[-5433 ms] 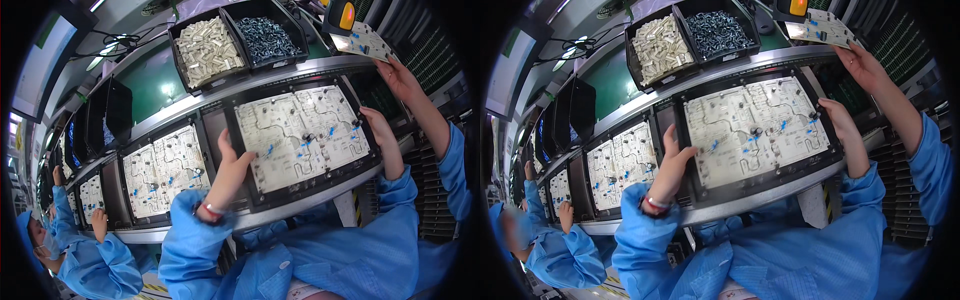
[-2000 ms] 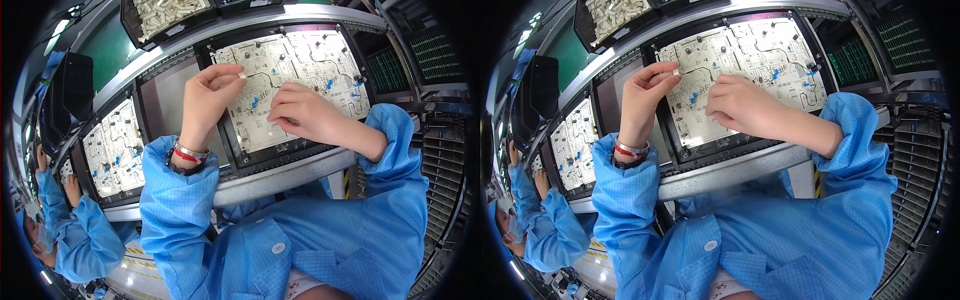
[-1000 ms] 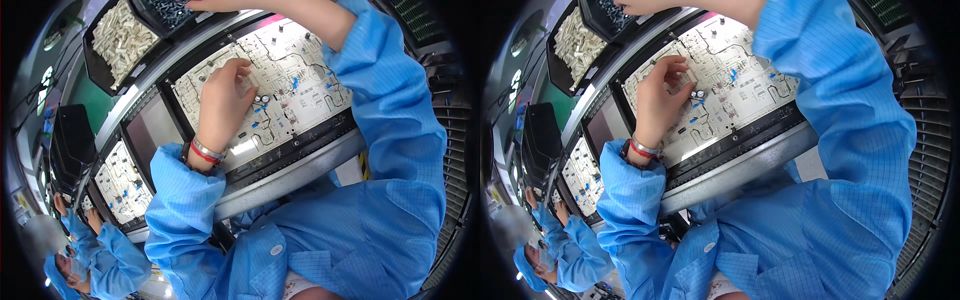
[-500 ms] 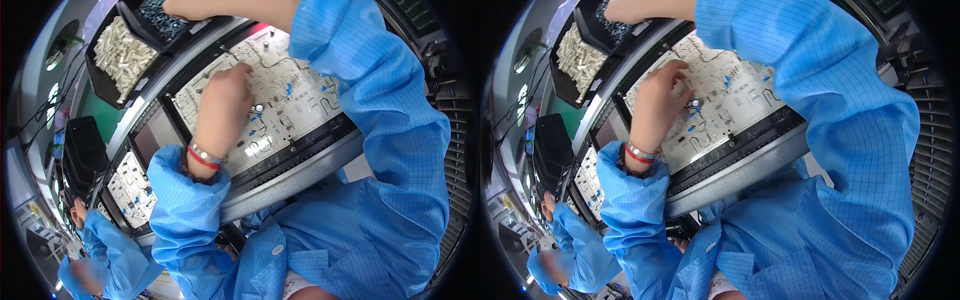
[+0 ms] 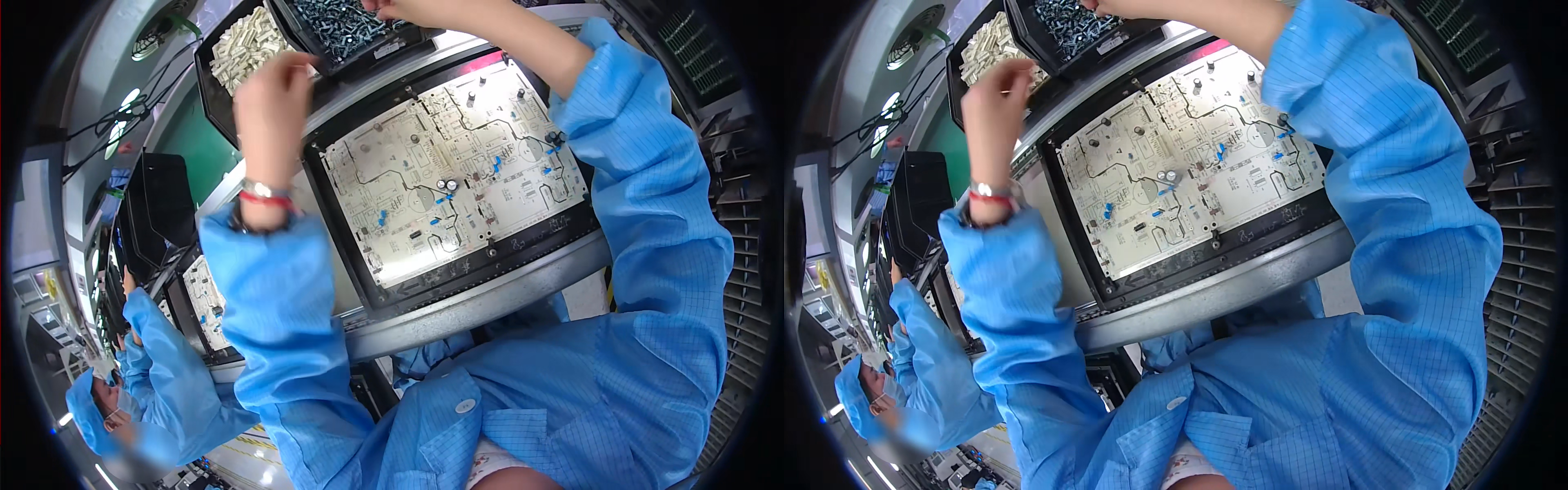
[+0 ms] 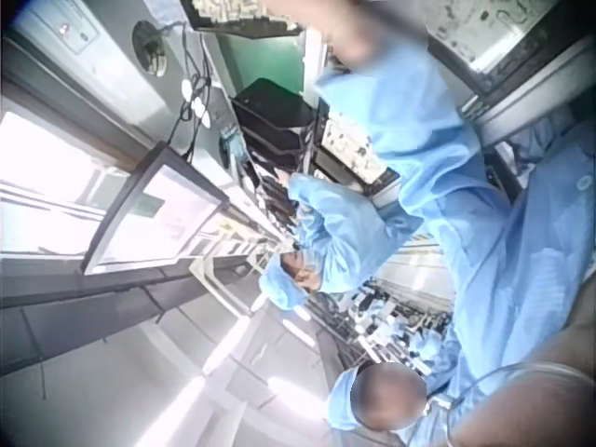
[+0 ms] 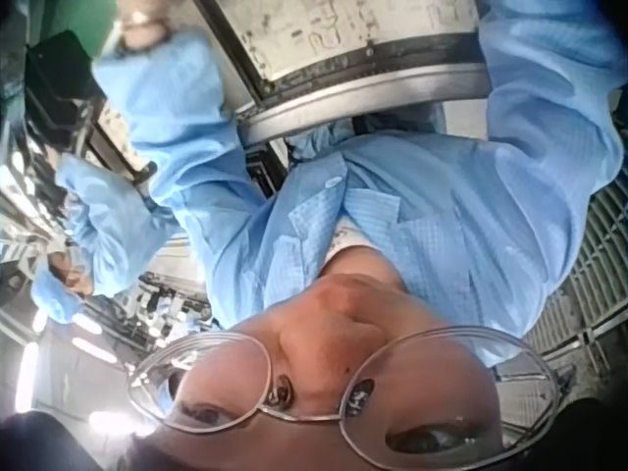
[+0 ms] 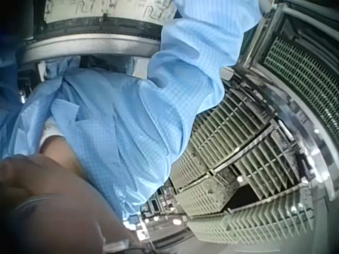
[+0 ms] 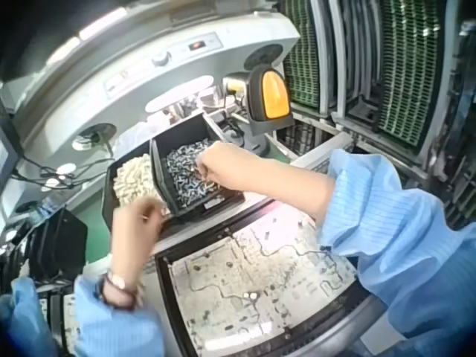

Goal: Assembling electronic components onto printed circuit boards on a production line.

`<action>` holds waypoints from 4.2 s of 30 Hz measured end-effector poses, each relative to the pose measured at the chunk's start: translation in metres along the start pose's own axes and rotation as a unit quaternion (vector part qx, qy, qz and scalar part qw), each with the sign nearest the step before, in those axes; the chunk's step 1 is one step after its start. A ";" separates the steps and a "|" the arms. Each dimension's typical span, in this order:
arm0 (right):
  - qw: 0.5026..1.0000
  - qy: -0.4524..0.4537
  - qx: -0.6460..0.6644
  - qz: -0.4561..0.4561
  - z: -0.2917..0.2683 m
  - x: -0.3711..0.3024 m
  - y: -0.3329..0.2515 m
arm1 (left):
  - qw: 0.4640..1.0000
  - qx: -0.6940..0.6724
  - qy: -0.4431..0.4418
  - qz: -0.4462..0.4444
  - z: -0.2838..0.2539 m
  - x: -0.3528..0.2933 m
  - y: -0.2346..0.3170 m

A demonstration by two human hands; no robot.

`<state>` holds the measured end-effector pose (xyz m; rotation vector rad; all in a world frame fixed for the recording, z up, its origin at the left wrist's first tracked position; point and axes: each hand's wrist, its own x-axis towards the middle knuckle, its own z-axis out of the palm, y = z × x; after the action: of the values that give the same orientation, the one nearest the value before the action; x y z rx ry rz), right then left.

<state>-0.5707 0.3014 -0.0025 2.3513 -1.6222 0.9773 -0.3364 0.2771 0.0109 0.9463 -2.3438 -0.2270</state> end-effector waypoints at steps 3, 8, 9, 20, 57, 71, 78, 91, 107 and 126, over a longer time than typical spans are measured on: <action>1.000 0.004 0.003 0.011 -0.039 -0.018 -0.012 | 0.996 0.081 0.003 0.042 0.013 0.032 -0.078; 0.994 -0.003 0.113 -0.001 -0.080 -0.070 -0.059 | 0.977 0.189 -0.083 -0.050 0.019 0.030 -0.110; 0.989 -0.047 0.125 0.060 -0.081 -0.077 -0.061 | 0.975 0.197 -0.086 -0.052 0.018 0.032 -0.110; 0.963 -0.149 0.196 0.108 -0.041 -0.192 -0.084 | 0.917 -0.350 0.055 -0.180 -0.004 0.002 -0.046; 0.958 -0.023 0.164 0.233 -0.078 -0.207 0.004 | 0.916 -0.336 -0.218 -0.014 0.079 -0.071 0.107; 0.954 -0.024 0.207 0.214 -0.078 -0.214 0.002 | 0.958 -0.193 -0.204 0.064 0.118 -0.046 0.138; 0.961 -0.039 0.183 0.202 -0.082 -0.213 -0.007 | 0.957 -0.128 -0.253 0.063 0.116 -0.040 0.140; 0.959 -0.013 0.209 0.190 -0.077 -0.210 -0.003 | 0.959 -0.079 -0.207 0.177 0.120 -0.045 0.139; 0.968 -0.177 0.076 0.159 -0.018 -0.227 -0.028 | 0.974 -0.198 -0.067 0.086 -0.024 -0.143 0.086; 0.917 -0.273 0.126 0.262 -0.016 -0.150 -0.135 | 0.946 -0.321 0.035 -0.007 -0.038 -0.244 0.078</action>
<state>-0.4920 0.4843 -0.0407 2.5660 -2.5793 0.6451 -0.2207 0.5019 -0.0431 0.6270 -1.9859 -0.8845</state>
